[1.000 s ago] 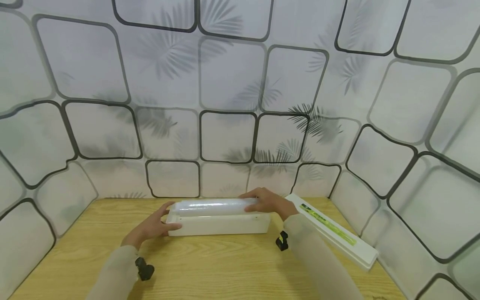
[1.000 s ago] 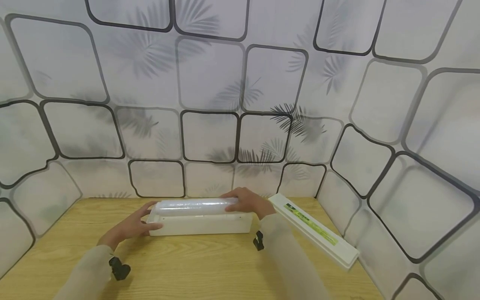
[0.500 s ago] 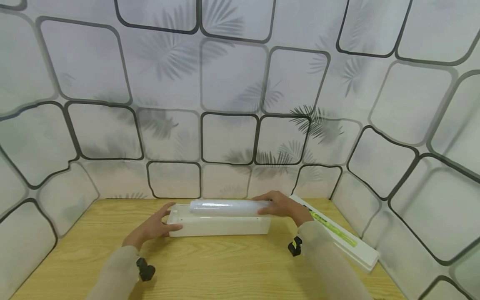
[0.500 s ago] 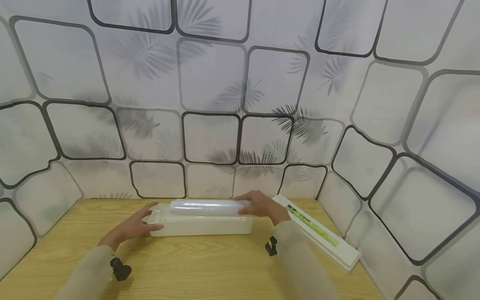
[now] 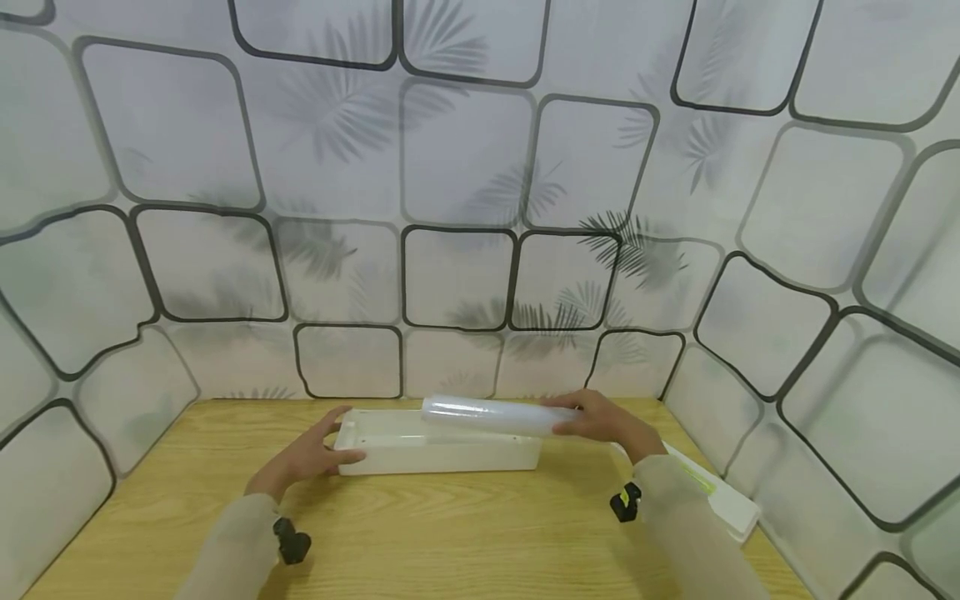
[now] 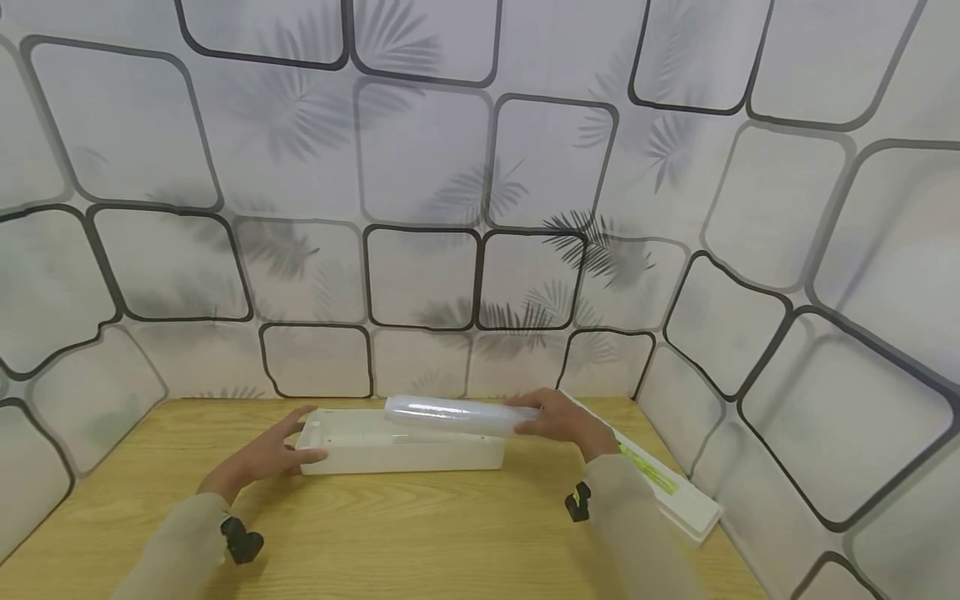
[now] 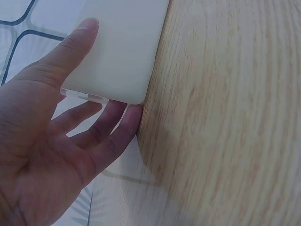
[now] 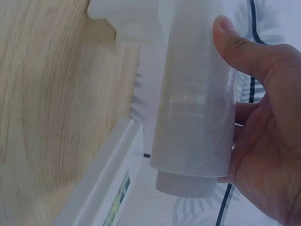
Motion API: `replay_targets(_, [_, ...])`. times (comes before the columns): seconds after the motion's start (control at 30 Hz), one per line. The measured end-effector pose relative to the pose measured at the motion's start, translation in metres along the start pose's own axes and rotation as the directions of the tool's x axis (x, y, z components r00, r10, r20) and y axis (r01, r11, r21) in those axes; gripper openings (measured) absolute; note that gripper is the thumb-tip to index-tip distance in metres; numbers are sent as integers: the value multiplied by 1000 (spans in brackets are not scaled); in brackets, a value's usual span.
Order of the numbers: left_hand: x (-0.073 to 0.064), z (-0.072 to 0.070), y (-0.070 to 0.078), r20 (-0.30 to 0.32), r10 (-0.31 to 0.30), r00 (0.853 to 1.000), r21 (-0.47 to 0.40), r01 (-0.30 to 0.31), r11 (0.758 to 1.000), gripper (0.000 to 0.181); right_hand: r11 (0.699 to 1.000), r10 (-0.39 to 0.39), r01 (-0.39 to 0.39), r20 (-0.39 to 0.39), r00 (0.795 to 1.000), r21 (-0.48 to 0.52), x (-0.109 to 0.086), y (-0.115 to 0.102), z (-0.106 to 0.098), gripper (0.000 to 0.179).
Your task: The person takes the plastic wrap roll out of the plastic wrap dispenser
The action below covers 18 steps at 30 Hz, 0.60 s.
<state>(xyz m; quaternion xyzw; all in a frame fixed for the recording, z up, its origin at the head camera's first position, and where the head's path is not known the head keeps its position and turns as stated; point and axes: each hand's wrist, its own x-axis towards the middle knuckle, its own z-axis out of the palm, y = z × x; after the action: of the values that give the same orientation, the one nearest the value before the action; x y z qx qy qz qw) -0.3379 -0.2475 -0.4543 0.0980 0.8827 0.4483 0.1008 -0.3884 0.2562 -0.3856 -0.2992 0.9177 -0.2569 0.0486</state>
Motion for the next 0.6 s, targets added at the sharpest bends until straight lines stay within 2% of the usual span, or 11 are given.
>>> replay_targets(0.3, [1,1,-2,8,6,1000,-12,-6,1000,104,999,-3,3,4,1000,-41,-20,19,-9,52])
replay_targets(0.4, [1,0,-1,7,4,1000,-8,-4,1000,105,1000,6,-6,8,1000,-19,-26,19,-10,52])
replay_targets(0.6, [0,0,0,3,-1,1000,5,1,1000,104,1000,-32,32,15,999,2,-34,17,-10,53])
